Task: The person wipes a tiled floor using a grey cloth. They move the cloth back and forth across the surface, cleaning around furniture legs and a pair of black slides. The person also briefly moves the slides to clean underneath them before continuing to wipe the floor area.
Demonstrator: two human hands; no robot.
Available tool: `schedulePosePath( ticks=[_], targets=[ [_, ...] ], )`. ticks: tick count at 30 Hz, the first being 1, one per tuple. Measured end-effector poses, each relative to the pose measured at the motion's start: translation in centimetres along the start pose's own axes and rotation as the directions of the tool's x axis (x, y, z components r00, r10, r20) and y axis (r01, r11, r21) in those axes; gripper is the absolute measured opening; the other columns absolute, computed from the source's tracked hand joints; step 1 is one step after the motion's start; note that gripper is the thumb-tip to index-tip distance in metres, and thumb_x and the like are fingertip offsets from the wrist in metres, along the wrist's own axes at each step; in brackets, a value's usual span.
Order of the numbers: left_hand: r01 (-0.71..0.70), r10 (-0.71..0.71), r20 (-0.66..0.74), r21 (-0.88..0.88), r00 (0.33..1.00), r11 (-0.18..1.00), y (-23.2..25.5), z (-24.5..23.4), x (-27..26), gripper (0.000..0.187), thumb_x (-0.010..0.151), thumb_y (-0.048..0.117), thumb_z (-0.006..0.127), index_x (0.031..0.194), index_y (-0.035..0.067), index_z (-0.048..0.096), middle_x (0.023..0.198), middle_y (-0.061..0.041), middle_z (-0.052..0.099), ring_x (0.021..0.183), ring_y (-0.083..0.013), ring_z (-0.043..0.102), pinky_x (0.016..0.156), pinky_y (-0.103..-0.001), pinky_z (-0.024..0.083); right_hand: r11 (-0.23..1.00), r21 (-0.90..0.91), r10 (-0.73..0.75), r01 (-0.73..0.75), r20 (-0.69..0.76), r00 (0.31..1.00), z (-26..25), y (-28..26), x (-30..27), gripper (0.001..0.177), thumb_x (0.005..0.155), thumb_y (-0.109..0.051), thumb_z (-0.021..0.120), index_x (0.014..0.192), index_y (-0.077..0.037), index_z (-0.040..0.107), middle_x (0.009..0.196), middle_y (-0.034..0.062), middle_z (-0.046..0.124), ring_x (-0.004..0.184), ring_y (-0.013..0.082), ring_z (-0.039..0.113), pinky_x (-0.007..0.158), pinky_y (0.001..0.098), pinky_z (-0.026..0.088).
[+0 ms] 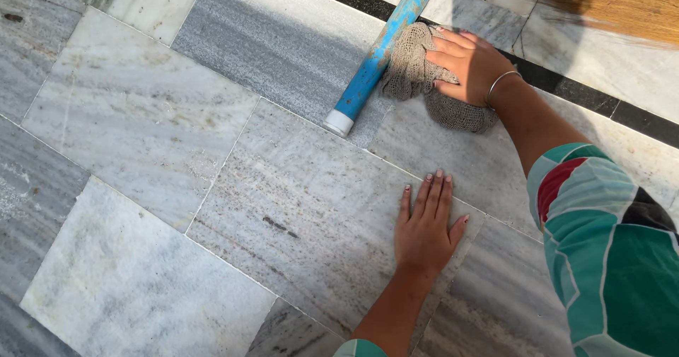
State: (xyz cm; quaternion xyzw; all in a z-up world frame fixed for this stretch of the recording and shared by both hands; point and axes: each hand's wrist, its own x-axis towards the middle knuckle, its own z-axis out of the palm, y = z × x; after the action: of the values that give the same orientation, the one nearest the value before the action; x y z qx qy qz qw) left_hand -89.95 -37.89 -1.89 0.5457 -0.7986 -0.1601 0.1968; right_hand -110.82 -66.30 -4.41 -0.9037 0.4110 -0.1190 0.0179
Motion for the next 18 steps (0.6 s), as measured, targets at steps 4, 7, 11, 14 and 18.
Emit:
schedulePosePath(
  ticks=[4, 7, 11, 14, 18],
  targets=[
    [0.03, -0.029, -0.009, 0.069, 1.0, 0.997, 0.1, -0.3, 0.4, 0.068, 0.107, 0.046, 0.048, 0.16, 0.006, 0.04, 0.166, -0.01, 0.042, 0.156, -0.0248, 0.036, 0.13, -0.047, 0.022, 0.938, 0.018, 0.347, -0.347, -0.088, 0.934, 0.7, 4.4, 1.9, 0.061, 0.103, -0.043, 0.061, 0.149, -0.004, 0.057, 0.164, 0.0183, 0.043, 0.157, 0.0348, 0.028, 0.128, 0.0522, 0.018],
    [0.041, -0.042, 0.015, 0.079, 0.999, 0.996, 0.5, -1.0, -0.1, 0.068, 0.105, 0.046, 0.05, 0.159, 0.005, 0.041, 0.165, -0.011, 0.043, 0.154, -0.0259, 0.037, 0.128, -0.048, 0.023, 0.846, -0.009, 0.532, -0.533, -0.047, 0.845, 0.0, 2.5, 2.9, 0.062, 0.104, -0.046, 0.06, 0.149, -0.003, 0.056, 0.167, 0.0183, 0.039, 0.16, 0.0372, 0.022, 0.129, 0.0583, 0.014],
    [0.026, -0.022, -0.046, 0.088, 0.999, 0.996, 0.2, -0.5, 0.9, 0.065, 0.104, 0.042, 0.051, 0.156, 0.003, 0.045, 0.161, -0.013, 0.047, 0.151, -0.0278, 0.041, 0.125, -0.049, 0.027, 0.894, -0.091, 0.445, -0.439, 0.053, 0.894, -1.5, -7.8, 1.1, 0.079, 0.094, -0.055, 0.053, 0.16, -0.014, 0.038, 0.164, 0.0149, 0.038, 0.158, 0.0336, 0.013, 0.124, 0.0596, 0.007],
    [0.064, -0.066, 0.016, 0.104, 0.998, 0.993, 0.0, 0.6, 0.0, 0.051, 0.105, 0.036, 0.051, 0.146, 0.005, 0.052, 0.148, -0.015, 0.054, 0.144, -0.0299, 0.045, 0.125, -0.05, 0.03, 0.991, -0.024, 0.13, -0.128, 0.25, 0.959, -2.4, -16.2, -0.5, 0.073, 0.092, -0.054, 0.052, 0.154, -0.018, 0.041, 0.158, 0.007, 0.041, 0.154, 0.0275, 0.019, 0.123, 0.0554, 0.008],
    [0.097, -0.098, 0.001, 0.087, 0.995, 0.991, -0.7, 1.2, -0.1, 0.043, 0.103, 0.031, 0.052, 0.138, 0.006, 0.057, 0.141, -0.015, 0.057, 0.138, -0.0296, 0.049, 0.123, -0.05, 0.034, 0.972, 0.229, -0.092, 0.042, 0.212, 0.973, -3.0, -13.9, -1.3, 0.059, 0.097, -0.043, 0.053, 0.152, -0.025, 0.046, 0.158, 0.0001, 0.044, 0.152, 0.0206, 0.026, 0.126, 0.05, 0.011]
  ],
)
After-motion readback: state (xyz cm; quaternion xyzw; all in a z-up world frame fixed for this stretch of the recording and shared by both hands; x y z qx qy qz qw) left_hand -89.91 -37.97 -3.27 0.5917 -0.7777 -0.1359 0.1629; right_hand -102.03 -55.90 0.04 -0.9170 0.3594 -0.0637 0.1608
